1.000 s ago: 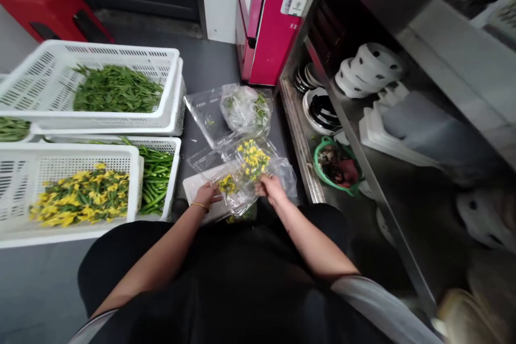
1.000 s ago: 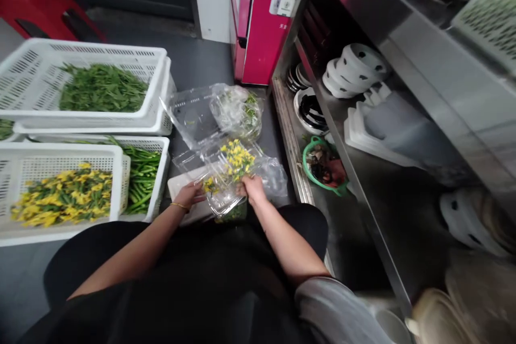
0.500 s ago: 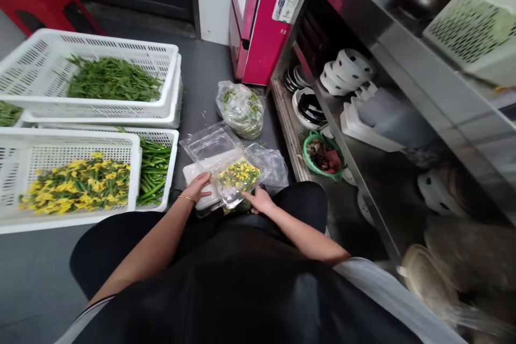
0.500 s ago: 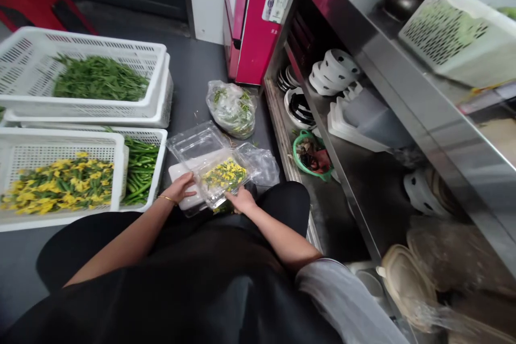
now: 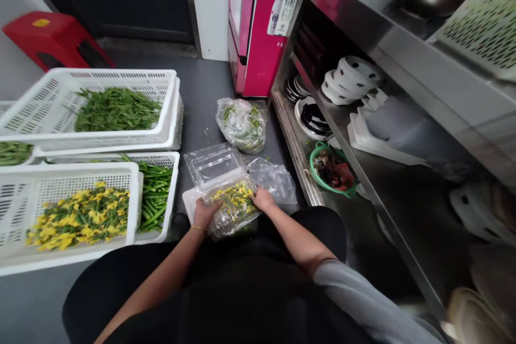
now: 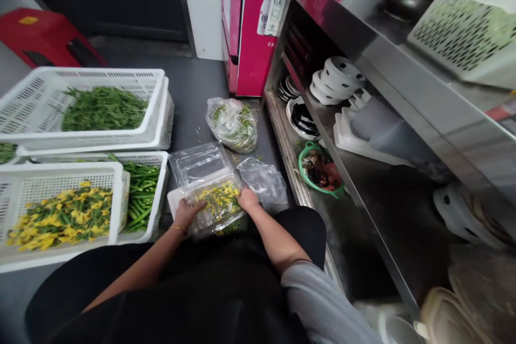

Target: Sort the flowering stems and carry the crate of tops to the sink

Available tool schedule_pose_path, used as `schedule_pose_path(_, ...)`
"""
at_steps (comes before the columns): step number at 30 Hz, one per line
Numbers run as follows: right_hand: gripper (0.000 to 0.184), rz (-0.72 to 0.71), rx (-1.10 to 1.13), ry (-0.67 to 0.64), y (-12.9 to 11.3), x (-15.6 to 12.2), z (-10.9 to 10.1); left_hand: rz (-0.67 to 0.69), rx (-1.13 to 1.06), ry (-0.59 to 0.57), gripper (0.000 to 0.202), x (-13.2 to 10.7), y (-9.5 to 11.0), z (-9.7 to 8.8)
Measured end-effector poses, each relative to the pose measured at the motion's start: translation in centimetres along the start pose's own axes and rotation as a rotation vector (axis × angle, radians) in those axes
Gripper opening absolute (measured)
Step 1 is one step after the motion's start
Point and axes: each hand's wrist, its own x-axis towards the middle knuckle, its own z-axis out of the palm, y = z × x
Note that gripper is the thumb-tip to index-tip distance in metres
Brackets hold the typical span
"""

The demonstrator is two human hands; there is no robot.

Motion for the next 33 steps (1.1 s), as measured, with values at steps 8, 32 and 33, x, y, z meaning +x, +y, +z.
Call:
schedule_pose_path(8,0.042,-0.012,-0.067,0.040,0.3,1.9,2.2,0.121,0.204,0.022,0.048,3.7,-0.8,-0.2)
schedule_pose_path(32,0.050,-0.039,0.117,0.101,3.8,12.2,-9.9,-0.021,-0.641,-0.016,0.034,6.3,10.4,-6.8)
schedule_pose_path(33,0.049,-0.028,0.069,0.063,4.3,13.4,-9.8,-0.034,-0.646,-0.012,0.034,6.5,10.4,-6.6)
